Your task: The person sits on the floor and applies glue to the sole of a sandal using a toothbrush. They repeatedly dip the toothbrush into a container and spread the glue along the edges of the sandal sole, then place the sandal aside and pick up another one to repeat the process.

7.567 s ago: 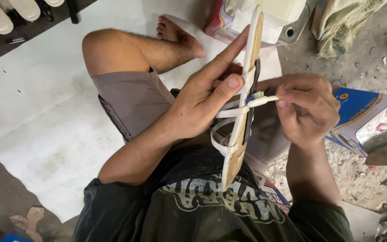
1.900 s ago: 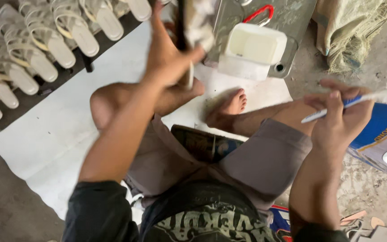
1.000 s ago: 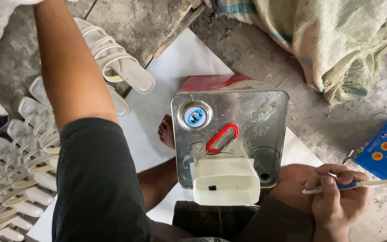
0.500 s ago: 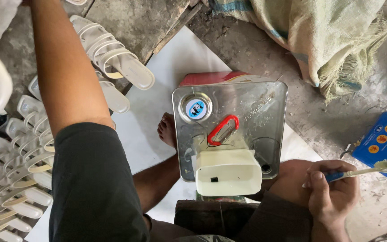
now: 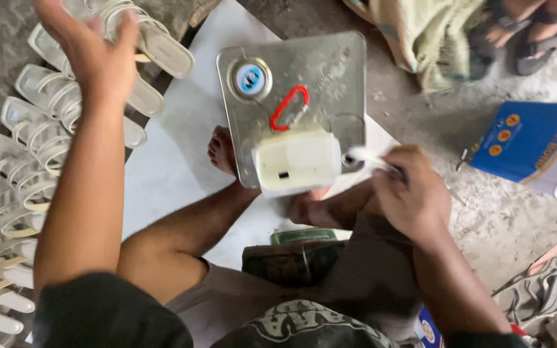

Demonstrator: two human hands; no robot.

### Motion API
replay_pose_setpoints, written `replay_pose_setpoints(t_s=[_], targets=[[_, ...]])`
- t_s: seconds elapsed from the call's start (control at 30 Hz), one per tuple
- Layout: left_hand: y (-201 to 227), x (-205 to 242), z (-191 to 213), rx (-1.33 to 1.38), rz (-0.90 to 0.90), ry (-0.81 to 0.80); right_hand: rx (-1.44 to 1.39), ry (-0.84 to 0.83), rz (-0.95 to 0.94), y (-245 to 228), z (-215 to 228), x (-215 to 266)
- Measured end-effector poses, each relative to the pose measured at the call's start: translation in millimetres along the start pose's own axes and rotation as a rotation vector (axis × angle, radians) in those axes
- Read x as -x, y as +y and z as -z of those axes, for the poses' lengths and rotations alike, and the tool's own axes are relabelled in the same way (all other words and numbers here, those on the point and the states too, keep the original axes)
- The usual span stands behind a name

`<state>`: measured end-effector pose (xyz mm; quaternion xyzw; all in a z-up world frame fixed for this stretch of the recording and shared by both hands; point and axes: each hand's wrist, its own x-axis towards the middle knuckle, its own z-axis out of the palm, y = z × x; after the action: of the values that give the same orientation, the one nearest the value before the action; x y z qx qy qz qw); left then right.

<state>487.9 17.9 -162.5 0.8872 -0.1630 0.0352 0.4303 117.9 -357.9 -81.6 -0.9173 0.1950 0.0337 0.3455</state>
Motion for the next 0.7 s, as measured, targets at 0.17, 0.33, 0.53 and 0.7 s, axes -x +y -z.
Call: replay_pose_setpoints(t_s=[0.17,0.33,0.53,0.7], targets=[[87.9,182.1,41.1,0.275,0.280,-0.231,0.199,0.062,0.544,-37.8,1.0,-42.6],[174.0,334.6,36.4,0.548,0.590,-0.219,0.209,0.036,0.859,-55.5,-17.5,-118.3],[173.1,362.2,38.7,0.204,0.479,-0.075,0.220,-0.210,0.852,-67.7,-26.6,-142.6],[150.6,357.0,44.3,0.180,0.603,-0.072,0.031,0.117,0.775,-68.4,7.6,-118.3]])
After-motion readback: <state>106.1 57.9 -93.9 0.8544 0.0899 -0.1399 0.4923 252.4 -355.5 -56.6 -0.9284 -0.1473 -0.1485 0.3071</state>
